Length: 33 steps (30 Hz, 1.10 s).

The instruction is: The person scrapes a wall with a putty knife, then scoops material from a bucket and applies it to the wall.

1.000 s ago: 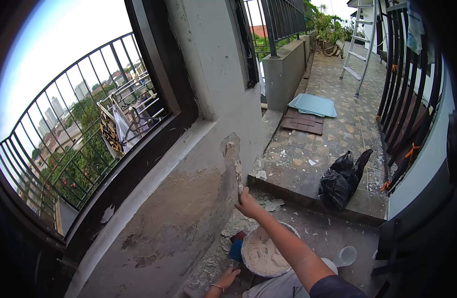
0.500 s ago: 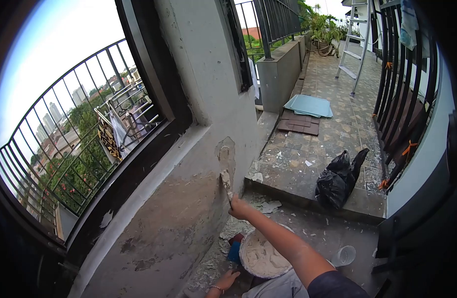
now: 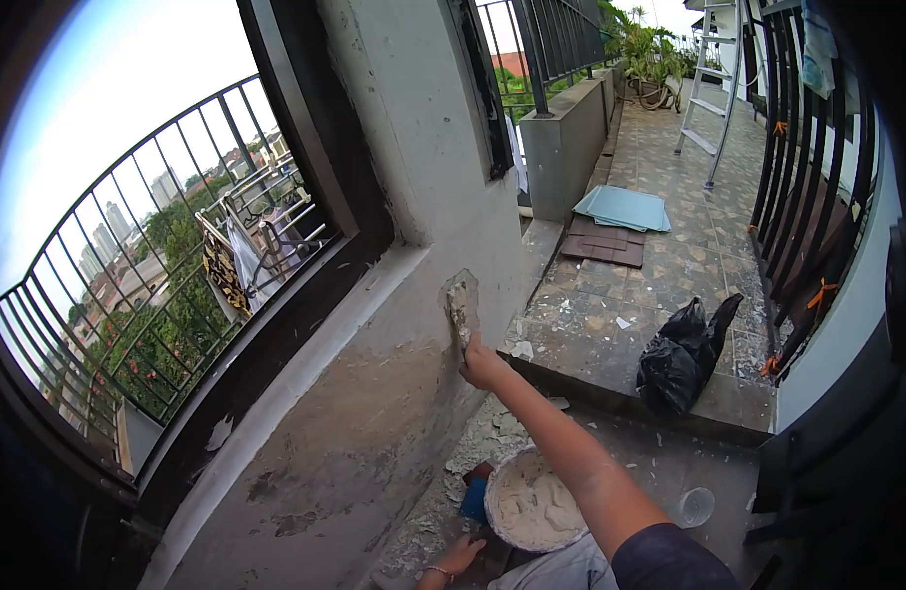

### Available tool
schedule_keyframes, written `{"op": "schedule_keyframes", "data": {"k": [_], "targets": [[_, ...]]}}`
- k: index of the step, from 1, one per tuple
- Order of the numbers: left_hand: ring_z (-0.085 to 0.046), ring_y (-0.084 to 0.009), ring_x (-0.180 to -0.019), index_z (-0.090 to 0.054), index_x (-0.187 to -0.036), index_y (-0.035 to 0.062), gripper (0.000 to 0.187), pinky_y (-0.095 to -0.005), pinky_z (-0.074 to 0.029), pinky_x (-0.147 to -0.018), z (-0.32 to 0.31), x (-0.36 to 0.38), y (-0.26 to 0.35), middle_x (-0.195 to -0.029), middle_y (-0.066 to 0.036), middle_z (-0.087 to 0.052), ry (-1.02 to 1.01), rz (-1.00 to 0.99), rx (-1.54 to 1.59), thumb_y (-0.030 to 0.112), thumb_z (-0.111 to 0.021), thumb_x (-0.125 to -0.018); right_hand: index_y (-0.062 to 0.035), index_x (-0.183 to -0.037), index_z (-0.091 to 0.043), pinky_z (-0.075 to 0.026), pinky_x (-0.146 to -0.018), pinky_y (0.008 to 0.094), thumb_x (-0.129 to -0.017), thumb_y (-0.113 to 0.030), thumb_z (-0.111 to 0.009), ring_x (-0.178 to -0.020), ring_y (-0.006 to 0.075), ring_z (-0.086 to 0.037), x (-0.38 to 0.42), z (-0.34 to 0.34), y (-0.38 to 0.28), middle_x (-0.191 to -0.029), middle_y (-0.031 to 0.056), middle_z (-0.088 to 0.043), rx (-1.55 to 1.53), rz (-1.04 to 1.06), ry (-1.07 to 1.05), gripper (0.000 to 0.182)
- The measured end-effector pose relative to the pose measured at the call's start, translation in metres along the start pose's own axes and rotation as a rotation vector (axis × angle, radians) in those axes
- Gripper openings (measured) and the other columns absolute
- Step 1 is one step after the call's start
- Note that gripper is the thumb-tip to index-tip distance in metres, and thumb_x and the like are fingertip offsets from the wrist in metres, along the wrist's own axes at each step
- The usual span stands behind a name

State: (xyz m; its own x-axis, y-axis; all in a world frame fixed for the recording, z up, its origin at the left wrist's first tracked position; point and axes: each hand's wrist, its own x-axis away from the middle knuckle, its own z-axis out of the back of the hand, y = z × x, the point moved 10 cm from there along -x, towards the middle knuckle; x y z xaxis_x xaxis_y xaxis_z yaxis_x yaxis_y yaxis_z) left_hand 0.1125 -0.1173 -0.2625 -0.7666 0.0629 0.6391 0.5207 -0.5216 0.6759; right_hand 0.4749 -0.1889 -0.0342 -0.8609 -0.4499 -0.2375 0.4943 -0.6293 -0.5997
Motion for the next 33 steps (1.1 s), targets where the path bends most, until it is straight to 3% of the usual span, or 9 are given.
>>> {"op": "schedule_keyframes", "data": {"k": [2,5,11,15,18,22,25,28,33], "targets": [[-0.056,-0.0352,-0.106,-0.053,-0.114,-0.0099,0.057,-0.0363,-0.042,-0.090,0.003,0.009,0.013,-0.110,-0.027,-0.059,-0.002,0.025,-0.035,0.041,-0.053,-0.087,0.0301,-0.120,-0.011,-0.048,-0.079,0.0435,-0.079,-0.012,-0.055,-0.088,0.0451,-0.059,0.005,-0.011,0.002,-0.088,0.0384,-0.056,-0.006,-0.020,-0.044,0.074],[-0.055,-0.0351,-0.108,-0.052,-0.116,-0.0096,0.058,-0.0361,-0.042,-0.092,0.002,0.007,0.013,-0.112,-0.027,-0.058,-0.008,0.028,-0.044,0.041,-0.053,-0.087,0.0259,-0.126,-0.009,-0.047,-0.084,0.0418,-0.080,-0.011,-0.051,-0.095,0.0445,-0.058,0.031,-0.056,0.034,-0.100,0.0392,-0.054,0.136,0.020,-0.158,0.072],[-0.053,-0.0353,-0.112,-0.050,-0.120,-0.0096,0.061,-0.0364,-0.041,-0.094,-0.007,-0.014,-0.016,-0.117,-0.027,-0.056,-0.006,-0.011,0.042,0.041,-0.053,-0.087,0.0243,-0.127,-0.010,-0.045,-0.087,0.0433,-0.079,-0.008,-0.050,-0.100,0.0459,-0.056,0.080,-0.064,0.090,-0.105,0.0409,-0.051,0.018,-0.103,-0.227,0.070],[-0.053,-0.0359,-0.113,-0.050,-0.120,-0.0099,0.061,-0.0369,-0.040,-0.094,-0.008,-0.015,-0.020,-0.117,-0.027,-0.056,-0.017,-0.011,0.017,0.042,-0.053,-0.087,0.0230,-0.119,-0.021,-0.047,-0.077,0.0485,-0.080,-0.011,-0.053,-0.088,0.0483,-0.057,0.061,0.013,0.053,-0.091,0.0383,-0.055,-0.025,-0.069,0.047,0.060],[-0.053,-0.0374,-0.112,-0.050,-0.119,-0.0104,0.062,-0.0378,-0.040,-0.094,-0.002,0.000,0.006,-0.116,-0.028,-0.056,-0.012,-0.043,-0.041,0.042,-0.052,-0.087,0.0210,-0.116,-0.025,-0.047,-0.073,0.0492,-0.081,-0.009,-0.051,-0.086,0.0477,-0.058,0.029,0.052,0.009,-0.089,0.0371,-0.056,0.017,-0.031,0.121,0.052],[-0.052,-0.0399,-0.112,-0.051,-0.116,-0.0109,0.062,-0.0397,-0.041,-0.093,-0.001,-0.006,-0.001,-0.115,-0.030,-0.055,0.020,-0.067,-0.151,0.044,-0.051,-0.087,0.0188,-0.118,-0.025,-0.047,-0.073,0.0497,-0.080,-0.006,-0.044,-0.086,0.0461,-0.060,0.001,0.035,-0.016,-0.086,0.0343,-0.058,0.049,-0.019,0.051,0.049],[-0.049,-0.0345,-0.116,-0.046,-0.124,-0.0077,0.061,-0.0369,-0.038,-0.097,-0.005,-0.002,0.000,-0.123,-0.026,-0.051,-0.072,0.016,-0.183,0.042,-0.048,-0.089,0.0175,-0.120,-0.025,-0.047,-0.076,0.0500,-0.080,-0.006,-0.043,-0.088,0.0455,-0.060,0.010,0.010,0.003,-0.091,0.0350,-0.058,0.043,-0.076,-0.028,0.049],[-0.051,-0.0410,-0.112,-0.051,-0.115,-0.0101,0.063,-0.0410,-0.041,-0.094,-0.007,-0.013,-0.012,-0.116,-0.031,-0.054,-0.006,-0.065,-0.164,0.046,-0.051,-0.086,0.0191,-0.121,-0.024,-0.047,-0.077,0.0491,-0.080,-0.006,-0.044,-0.089,0.0453,-0.060,0.034,-0.027,0.049,-0.094,0.0367,-0.057,0.056,-0.037,-0.019,0.052],[-0.052,-0.0403,-0.111,-0.051,-0.118,-0.0092,0.063,-0.0406,-0.041,-0.093,-0.002,-0.003,0.005,-0.115,-0.030,-0.055,0.030,-0.085,-0.179,0.046,-0.051,-0.086,0.0170,-0.120,-0.025,-0.047,-0.080,0.0479,-0.080,-0.005,-0.042,-0.097,0.0460,-0.057,0.074,-0.020,0.083,-0.108,0.0395,-0.051,0.042,-0.141,-0.093,0.049]]}}
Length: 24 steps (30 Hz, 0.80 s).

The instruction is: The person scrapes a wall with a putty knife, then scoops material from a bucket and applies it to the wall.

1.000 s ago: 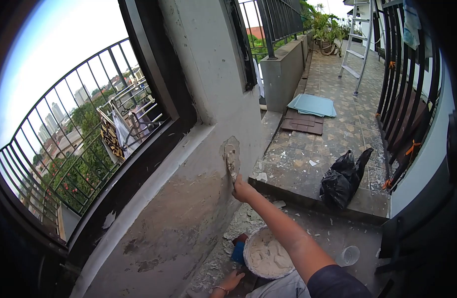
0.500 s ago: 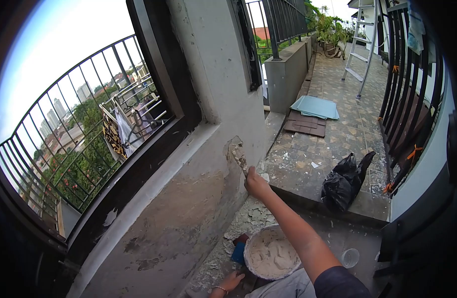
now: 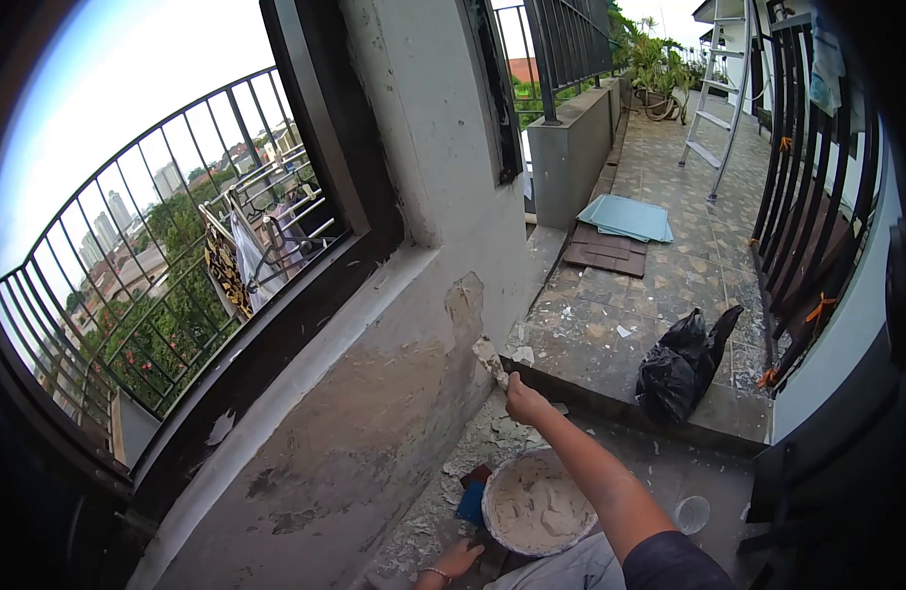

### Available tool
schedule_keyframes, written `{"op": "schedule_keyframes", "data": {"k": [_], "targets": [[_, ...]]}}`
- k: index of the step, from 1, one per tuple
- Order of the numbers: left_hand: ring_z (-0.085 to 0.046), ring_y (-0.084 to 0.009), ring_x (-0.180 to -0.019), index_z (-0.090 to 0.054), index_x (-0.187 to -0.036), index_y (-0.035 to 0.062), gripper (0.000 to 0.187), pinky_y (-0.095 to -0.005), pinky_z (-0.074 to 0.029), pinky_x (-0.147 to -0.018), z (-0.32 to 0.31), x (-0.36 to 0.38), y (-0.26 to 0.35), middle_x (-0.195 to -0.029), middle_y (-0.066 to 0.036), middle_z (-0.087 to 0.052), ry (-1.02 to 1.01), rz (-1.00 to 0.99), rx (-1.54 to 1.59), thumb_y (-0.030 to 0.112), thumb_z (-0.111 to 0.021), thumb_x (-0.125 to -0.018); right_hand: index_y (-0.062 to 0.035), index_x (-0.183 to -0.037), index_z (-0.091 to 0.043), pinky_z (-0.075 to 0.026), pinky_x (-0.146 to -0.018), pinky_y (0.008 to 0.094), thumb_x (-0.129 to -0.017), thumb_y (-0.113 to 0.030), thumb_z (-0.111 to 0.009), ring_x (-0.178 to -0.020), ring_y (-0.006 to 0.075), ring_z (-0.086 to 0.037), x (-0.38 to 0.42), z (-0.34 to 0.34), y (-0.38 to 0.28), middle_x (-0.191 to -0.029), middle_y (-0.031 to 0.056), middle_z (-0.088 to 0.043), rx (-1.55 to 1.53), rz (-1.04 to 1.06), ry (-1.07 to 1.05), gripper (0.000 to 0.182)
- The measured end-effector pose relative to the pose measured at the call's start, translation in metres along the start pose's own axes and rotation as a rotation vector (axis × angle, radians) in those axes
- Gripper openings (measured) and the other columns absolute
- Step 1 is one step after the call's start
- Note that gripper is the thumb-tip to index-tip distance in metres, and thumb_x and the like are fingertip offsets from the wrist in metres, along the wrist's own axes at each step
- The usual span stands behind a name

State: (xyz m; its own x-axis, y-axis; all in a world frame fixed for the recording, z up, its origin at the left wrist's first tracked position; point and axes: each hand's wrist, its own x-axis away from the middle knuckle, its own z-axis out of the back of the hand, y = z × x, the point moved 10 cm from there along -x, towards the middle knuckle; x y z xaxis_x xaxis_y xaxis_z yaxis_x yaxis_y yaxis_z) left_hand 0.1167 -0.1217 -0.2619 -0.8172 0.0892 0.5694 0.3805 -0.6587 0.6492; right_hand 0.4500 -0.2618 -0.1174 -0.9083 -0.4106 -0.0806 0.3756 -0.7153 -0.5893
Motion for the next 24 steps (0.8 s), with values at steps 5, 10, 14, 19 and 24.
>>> {"op": "schedule_keyframes", "data": {"k": [5,10,14,19,24], "targets": [[-0.052,-0.0405,-0.110,-0.051,-0.118,-0.0091,0.063,-0.0411,-0.042,-0.093,0.000,0.001,0.001,-0.113,-0.029,-0.056,-0.022,0.000,-0.008,0.046,-0.051,-0.086,0.0181,-0.116,-0.024,-0.046,-0.073,0.0508,-0.079,-0.003,-0.044,-0.086,0.0486,-0.058,-0.023,0.050,-0.030,-0.089,0.0365,-0.056,-0.014,0.139,0.233,0.047],[-0.048,-0.0381,-0.117,-0.047,-0.122,-0.0084,0.063,-0.0386,-0.038,-0.098,-0.005,-0.002,-0.010,-0.122,-0.028,-0.051,-0.075,0.050,-0.079,0.044,-0.048,-0.088,0.0183,-0.121,-0.023,-0.046,-0.074,0.0494,-0.081,-0.005,-0.045,-0.090,0.0483,-0.057,-0.040,0.090,-0.103,-0.092,0.0367,-0.056,-0.012,0.109,0.114,0.051],[-0.048,-0.0385,-0.117,-0.046,-0.124,-0.0082,0.063,-0.0385,-0.038,-0.098,-0.003,0.007,0.001,-0.122,-0.029,-0.051,-0.084,0.078,-0.087,0.044,-0.048,-0.088,0.0172,-0.122,-0.025,-0.047,-0.075,0.0486,-0.081,-0.002,-0.040,-0.091,0.0469,-0.058,-0.046,0.045,-0.074,-0.099,0.0381,-0.054,0.012,0.039,0.039,0.048],[-0.048,-0.0384,-0.118,-0.046,-0.124,-0.0084,0.066,-0.0390,-0.038,-0.098,0.002,0.011,0.012,-0.124,-0.029,-0.050,-0.076,0.040,-0.067,0.046,-0.048,-0.087,0.0161,-0.121,-0.026,-0.047,-0.075,0.0485,-0.081,-0.003,-0.040,-0.089,0.0460,-0.060,-0.012,0.014,-0.013,-0.108,0.0413,-0.049,0.079,0.011,-0.029,0.046],[-0.047,-0.0382,-0.118,-0.045,-0.125,-0.0085,0.067,-0.0392,-0.037,-0.099,-0.001,0.005,0.006,-0.124,-0.029,-0.050,-0.053,0.012,-0.086,0.046,-0.049,-0.087,0.0132,-0.120,-0.026,-0.046,-0.075,0.0523,-0.084,-0.005,-0.039,-0.088,0.0482,-0.058,0.001,0.051,-0.012,-0.098,0.0385,-0.054,0.050,-0.053,0.054,0.043]]}}
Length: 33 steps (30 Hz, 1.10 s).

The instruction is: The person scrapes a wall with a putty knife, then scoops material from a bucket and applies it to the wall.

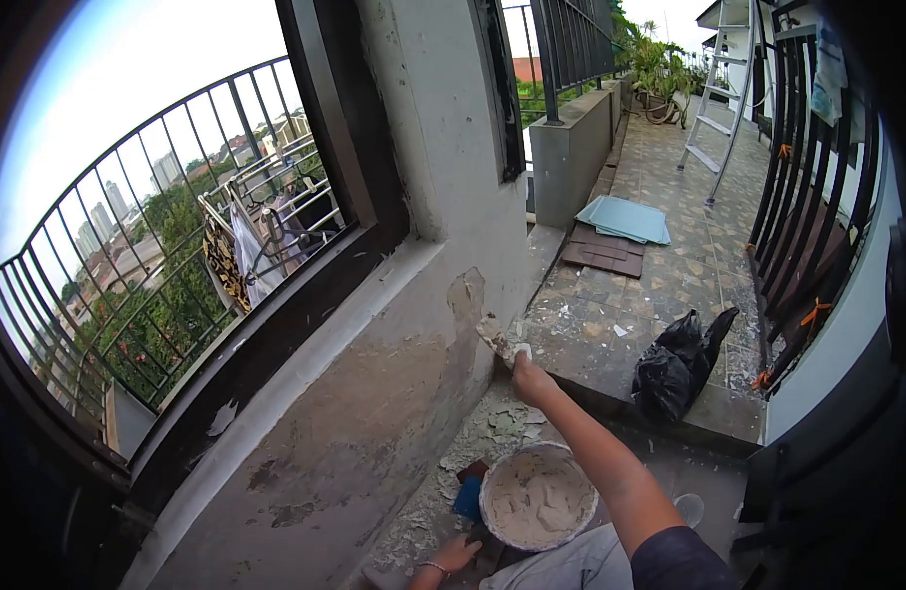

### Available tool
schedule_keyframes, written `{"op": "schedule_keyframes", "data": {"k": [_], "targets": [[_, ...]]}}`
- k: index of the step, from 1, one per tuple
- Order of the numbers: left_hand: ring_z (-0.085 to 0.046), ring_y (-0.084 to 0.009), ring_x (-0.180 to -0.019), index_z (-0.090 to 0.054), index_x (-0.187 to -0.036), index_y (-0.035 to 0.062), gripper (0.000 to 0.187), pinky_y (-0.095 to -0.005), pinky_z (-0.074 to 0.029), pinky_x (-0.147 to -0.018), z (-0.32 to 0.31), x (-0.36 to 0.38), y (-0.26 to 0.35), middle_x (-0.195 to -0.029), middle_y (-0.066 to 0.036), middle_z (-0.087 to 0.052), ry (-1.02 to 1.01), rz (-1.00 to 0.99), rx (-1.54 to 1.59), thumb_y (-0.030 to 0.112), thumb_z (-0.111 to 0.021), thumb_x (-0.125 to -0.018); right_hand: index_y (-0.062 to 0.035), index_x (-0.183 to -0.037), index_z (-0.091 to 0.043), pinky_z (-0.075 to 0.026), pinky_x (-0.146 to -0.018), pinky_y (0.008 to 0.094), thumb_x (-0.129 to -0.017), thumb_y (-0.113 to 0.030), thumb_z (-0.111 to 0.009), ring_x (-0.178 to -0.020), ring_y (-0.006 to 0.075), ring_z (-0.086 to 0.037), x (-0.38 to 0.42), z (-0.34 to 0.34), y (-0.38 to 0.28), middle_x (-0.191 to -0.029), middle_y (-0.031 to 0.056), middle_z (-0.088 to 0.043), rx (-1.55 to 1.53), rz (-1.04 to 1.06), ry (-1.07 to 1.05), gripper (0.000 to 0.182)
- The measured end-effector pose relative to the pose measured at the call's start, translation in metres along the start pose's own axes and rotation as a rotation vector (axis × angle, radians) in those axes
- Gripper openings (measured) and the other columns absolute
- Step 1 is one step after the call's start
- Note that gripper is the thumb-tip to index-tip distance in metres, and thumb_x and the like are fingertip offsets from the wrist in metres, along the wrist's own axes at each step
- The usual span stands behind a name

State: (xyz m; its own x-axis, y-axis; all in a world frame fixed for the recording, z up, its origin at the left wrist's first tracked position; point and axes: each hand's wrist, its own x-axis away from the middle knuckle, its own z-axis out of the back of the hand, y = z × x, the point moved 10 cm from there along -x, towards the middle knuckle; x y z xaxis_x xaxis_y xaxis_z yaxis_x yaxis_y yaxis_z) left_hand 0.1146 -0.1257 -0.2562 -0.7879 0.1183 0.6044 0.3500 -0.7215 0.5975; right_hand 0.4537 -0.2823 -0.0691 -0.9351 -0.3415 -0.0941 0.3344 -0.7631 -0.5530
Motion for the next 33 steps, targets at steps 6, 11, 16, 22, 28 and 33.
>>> {"op": "schedule_keyframes", "data": {"k": [6,11,16,22,28,33], "targets": [[-0.049,-0.0399,-0.115,-0.047,-0.122,-0.0099,0.065,-0.0401,-0.038,-0.097,0.000,0.003,0.001,-0.120,-0.030,-0.052,-0.007,0.007,0.024,0.045,-0.049,-0.087,0.0059,-0.117,-0.031,-0.045,-0.071,0.0548,-0.087,-0.009,-0.037,-0.080,0.0506,-0.058,-0.019,0.073,-0.086,-0.083,0.0352,-0.058,-0.073,0.103,0.146,0.034],[-0.050,-0.0406,-0.113,-0.049,-0.119,-0.0098,0.063,-0.0409,-0.039,-0.095,0.003,0.003,0.001,-0.118,-0.031,-0.053,-0.002,0.029,-0.026,0.045,-0.049,-0.087,0.0026,-0.109,-0.034,-0.045,-0.070,0.0540,-0.086,-0.007,-0.037,-0.081,0.0489,-0.059,-0.031,0.052,-0.084,-0.083,0.0334,-0.059,-0.032,0.054,0.102,0.025],[-0.051,-0.0399,-0.113,-0.049,-0.119,-0.0089,0.063,-0.0410,-0.040,-0.095,-0.002,-0.002,-0.004,-0.118,-0.030,-0.053,0.011,-0.001,-0.045,0.045,-0.049,-0.087,0.0000,-0.105,-0.035,-0.045,-0.071,0.0541,-0.087,-0.008,-0.036,-0.082,0.0479,-0.059,-0.022,0.024,-0.039,-0.085,0.0330,-0.059,0.029,0.016,0.052,0.020],[-0.051,-0.0397,-0.112,-0.050,-0.119,-0.0078,0.060,-0.0408,-0.040,-0.095,0.000,0.000,-0.002,-0.117,-0.029,-0.054,0.039,-0.016,-0.040,0.044,-0.049,-0.087,-0.0007,-0.106,-0.036,-0.045,-0.072,0.0542,-0.087,-0.008,-0.036,-0.082,0.0488,-0.058,-0.007,0.054,-0.012,-0.085,0.0318,-0.059,0.034,-0.057,0.107,0.021],[-0.051,-0.0406,-0.111,-0.051,-0.117,-0.0078,0.059,-0.0422,-0.041,-0.094,-0.003,-0.005,-0.008,-0.116,-0.029,-0.055,0.043,-0.018,-0.060,0.042,-0.050,-0.087,-0.0001,-0.107,-0.035,-0.045,-0.072,0.0545,-0.088,-0.009,-0.037,-0.084,0.0485,-0.058,-0.031,0.077,-0.048,-0.091,0.0305,-0.059,0.090,0.071,0.207,0.021],[-0.051,-0.0438,-0.110,-0.051,-0.117,-0.0079,0.061,-0.0453,-0.041,-0.093,-0.004,-0.005,-0.011,-0.113,-0.032,-0.055,0.032,-0.011,-0.049,0.045,-0.051,-0.085,0.0048,-0.116,-0.032,-0.045,-0.075,0.0531,-0.087,-0.012,-0.040,-0.087,0.0469,-0.058,-0.042,0.044,-0.064,-0.095,0.0290,-0.060,0.063,-0.012,0.020,0.034]]}}
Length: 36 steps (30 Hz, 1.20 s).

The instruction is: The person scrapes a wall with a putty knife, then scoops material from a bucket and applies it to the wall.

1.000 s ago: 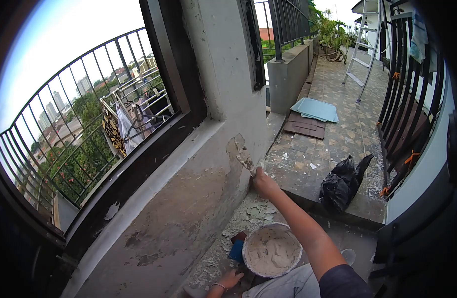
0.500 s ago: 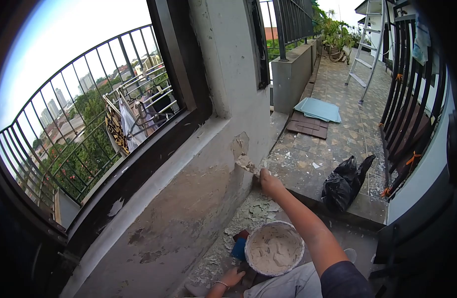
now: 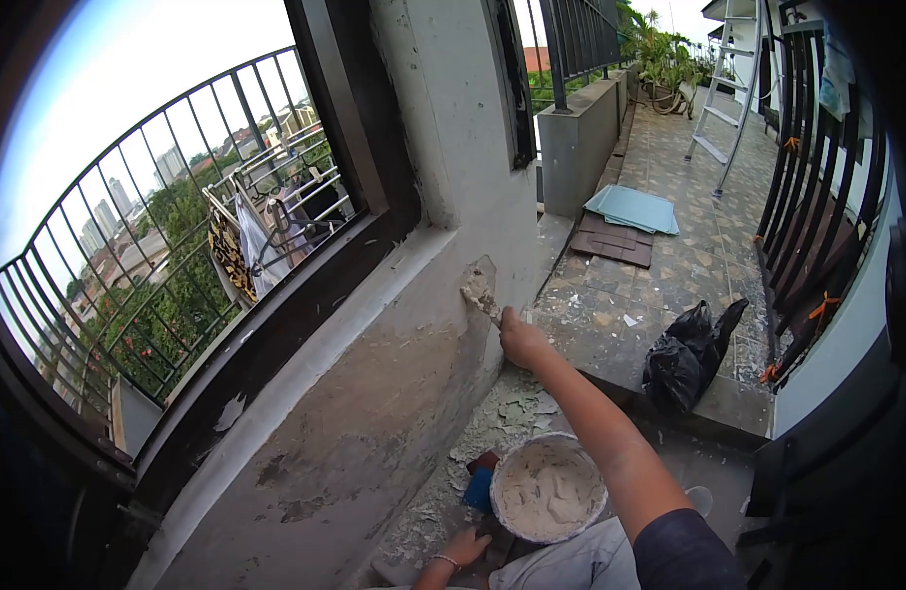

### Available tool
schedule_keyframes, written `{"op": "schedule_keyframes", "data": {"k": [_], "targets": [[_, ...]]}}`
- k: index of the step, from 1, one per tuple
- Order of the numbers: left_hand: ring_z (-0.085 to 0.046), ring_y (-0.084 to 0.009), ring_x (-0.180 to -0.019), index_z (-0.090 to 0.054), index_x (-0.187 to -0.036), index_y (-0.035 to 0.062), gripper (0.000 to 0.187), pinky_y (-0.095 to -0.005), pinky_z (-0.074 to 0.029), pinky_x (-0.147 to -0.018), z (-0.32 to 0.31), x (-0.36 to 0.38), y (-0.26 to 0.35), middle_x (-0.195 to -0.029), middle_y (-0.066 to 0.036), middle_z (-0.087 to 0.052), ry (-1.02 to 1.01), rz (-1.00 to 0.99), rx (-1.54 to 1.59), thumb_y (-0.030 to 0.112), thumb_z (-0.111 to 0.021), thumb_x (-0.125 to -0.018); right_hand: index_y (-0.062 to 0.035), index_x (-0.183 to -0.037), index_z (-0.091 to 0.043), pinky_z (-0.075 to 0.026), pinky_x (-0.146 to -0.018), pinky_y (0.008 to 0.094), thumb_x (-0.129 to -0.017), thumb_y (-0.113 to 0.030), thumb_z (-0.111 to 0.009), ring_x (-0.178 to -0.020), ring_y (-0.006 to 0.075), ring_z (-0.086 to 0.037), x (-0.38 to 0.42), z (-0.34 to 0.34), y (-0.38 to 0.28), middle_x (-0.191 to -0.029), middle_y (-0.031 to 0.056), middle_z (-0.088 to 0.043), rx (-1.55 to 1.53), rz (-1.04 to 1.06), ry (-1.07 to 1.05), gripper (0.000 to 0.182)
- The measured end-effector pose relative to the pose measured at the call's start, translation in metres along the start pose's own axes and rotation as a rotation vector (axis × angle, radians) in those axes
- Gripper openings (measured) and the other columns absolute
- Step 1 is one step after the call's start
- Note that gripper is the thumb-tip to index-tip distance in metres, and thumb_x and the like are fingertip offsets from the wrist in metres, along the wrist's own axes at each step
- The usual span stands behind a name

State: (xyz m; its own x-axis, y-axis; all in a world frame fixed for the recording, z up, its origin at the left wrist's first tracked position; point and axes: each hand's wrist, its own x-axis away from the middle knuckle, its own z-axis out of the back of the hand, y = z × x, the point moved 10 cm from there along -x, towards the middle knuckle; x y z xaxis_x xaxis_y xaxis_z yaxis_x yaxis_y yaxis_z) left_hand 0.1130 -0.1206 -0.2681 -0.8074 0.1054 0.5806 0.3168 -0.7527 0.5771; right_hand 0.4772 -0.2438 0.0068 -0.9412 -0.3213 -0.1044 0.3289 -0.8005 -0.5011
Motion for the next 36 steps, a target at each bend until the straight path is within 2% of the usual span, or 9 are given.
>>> {"op": "schedule_keyframes", "data": {"k": [8,12,15,19,22,25,28,31,36], "targets": [[-0.050,-0.0404,-0.113,-0.049,-0.120,-0.0089,0.061,-0.0429,-0.040,-0.095,0.007,0.010,0.018,-0.119,-0.029,-0.053,-0.043,0.012,-0.047,0.043,-0.049,-0.087,0.0074,-0.116,-0.031,-0.046,-0.078,0.0506,-0.085,-0.010,-0.046,-0.091,0.0467,-0.059,0.039,-0.114,0.080,-0.098,0.0310,-0.060,0.142,0.053,-0.133,0.038],[-0.049,-0.0402,-0.114,-0.047,-0.121,-0.0093,0.063,-0.0428,-0.039,-0.096,0.003,0.005,0.013,-0.120,-0.030,-0.052,-0.055,-0.007,-0.053,0.044,-0.049,-0.087,0.0149,-0.126,-0.019,-0.045,-0.081,0.0497,-0.083,-0.007,-0.049,-0.099,0.0453,-0.056,0.075,-0.105,0.088,-0.107,0.0409,-0.049,-0.137,-0.172,-0.268,0.057],[-0.050,-0.0432,-0.112,-0.050,-0.117,-0.0084,0.061,-0.0458,-0.041,-0.094,0.002,0.001,0.013,-0.116,-0.031,-0.053,-0.020,-0.041,-0.040,0.043,-0.050,-0.085,0.0201,-0.122,-0.016,-0.046,-0.079,0.0507,-0.083,-0.009,-0.049,-0.093,0.0488,-0.056,0.073,-0.084,0.072,-0.103,0.0416,-0.050,-0.207,0.038,0.178,0.058],[-0.050,-0.0443,-0.110,-0.050,-0.116,-0.0077,0.057,-0.0473,-0.041,-0.094,-0.010,-0.007,0.000,-0.115,-0.032,-0.053,-0.012,-0.086,-0.111,0.040,-0.050,-0.085,0.0263,-0.122,-0.007,-0.047,-0.079,0.0482,-0.083,-0.014,-0.051,-0.088,0.0476,-0.058,0.025,-0.080,0.014,-0.099,0.0402,-0.053,-0.234,0.080,0.172,0.071],[-0.050,-0.0438,-0.111,-0.049,-0.118,-0.0073,0.056,-0.0471,-0.041,-0.095,-0.007,0.001,0.008,-0.117,-0.031,-0.053,-0.033,-0.069,-0.151,0.037,-0.049,-0.084,0.0312,-0.121,-0.003,-0.048,-0.081,0.0426,-0.086,-0.025,-0.049,-0.094,0.0404,-0.061,-0.005,-0.177,-0.011,-0.100,0.0373,-0.057,0.190,0.110,-0.326,0.081],[-0.050,-0.0431,-0.112,-0.048,-0.119,-0.0070,0.057,-0.0465,-0.041,-0.095,-0.004,0.005,0.013,-0.117,-0.031,-0.052,-0.053,-0.045,-0.155,0.038,-0.050,-0.084,0.0279,-0.125,-0.004,-0.047,-0.085,0.0421,-0.085,-0.026,-0.050,-0.099,0.0408,-0.060,0.014,-0.162,-0.006,-0.106,0.0354,-0.057,-0.076,-0.023,-0.297,0.082],[-0.050,-0.0428,-0.112,-0.048,-0.121,-0.0058,0.057,-0.0459,-0.040,-0.096,0.000,0.011,0.025,-0.118,-0.031,-0.052,-0.070,-0.052,-0.177,0.037,-0.050,-0.084,0.0239,-0.127,-0.007,-0.046,-0.087,0.0428,-0.082,-0.021,-0.056,-0.101,0.0408,-0.058,0.048,-0.170,0.004,-0.107,0.0328,-0.057,-0.043,-0.087,-0.366,0.080],[-0.050,-0.0426,-0.112,-0.048,-0.121,-0.0052,0.056,-0.0453,-0.040,-0.096,-0.003,0.008,0.021,-0.118,-0.030,-0.053,-0.062,-0.065,-0.132,0.037,-0.050,-0.083,0.0165,-0.127,-0.020,-0.046,-0.085,0.0439,-0.077,-0.015,-0.061,-0.100,0.0405,-0.058,0.089,-0.202,0.020,-0.105,0.0305,-0.059,-0.120,-0.091,-0.420,0.072],[-0.050,-0.0435,-0.111,-0.049,-0.119,-0.0064,0.056,-0.0451,-0.041,-0.095,-0.003,0.004,0.014,-0.117,-0.031,-0.053,-0.013,-0.093,-0.051,0.037,-0.050,-0.083,0.0051,-0.117,-0.040,-0.047,-0.073,0.0401,-0.080,-0.010,-0.057,-0.086,0.0343,-0.062,0.127,-0.187,0.027,-0.096,0.0250,-0.063,-0.393,-0.079,-0.158,0.044]]}}
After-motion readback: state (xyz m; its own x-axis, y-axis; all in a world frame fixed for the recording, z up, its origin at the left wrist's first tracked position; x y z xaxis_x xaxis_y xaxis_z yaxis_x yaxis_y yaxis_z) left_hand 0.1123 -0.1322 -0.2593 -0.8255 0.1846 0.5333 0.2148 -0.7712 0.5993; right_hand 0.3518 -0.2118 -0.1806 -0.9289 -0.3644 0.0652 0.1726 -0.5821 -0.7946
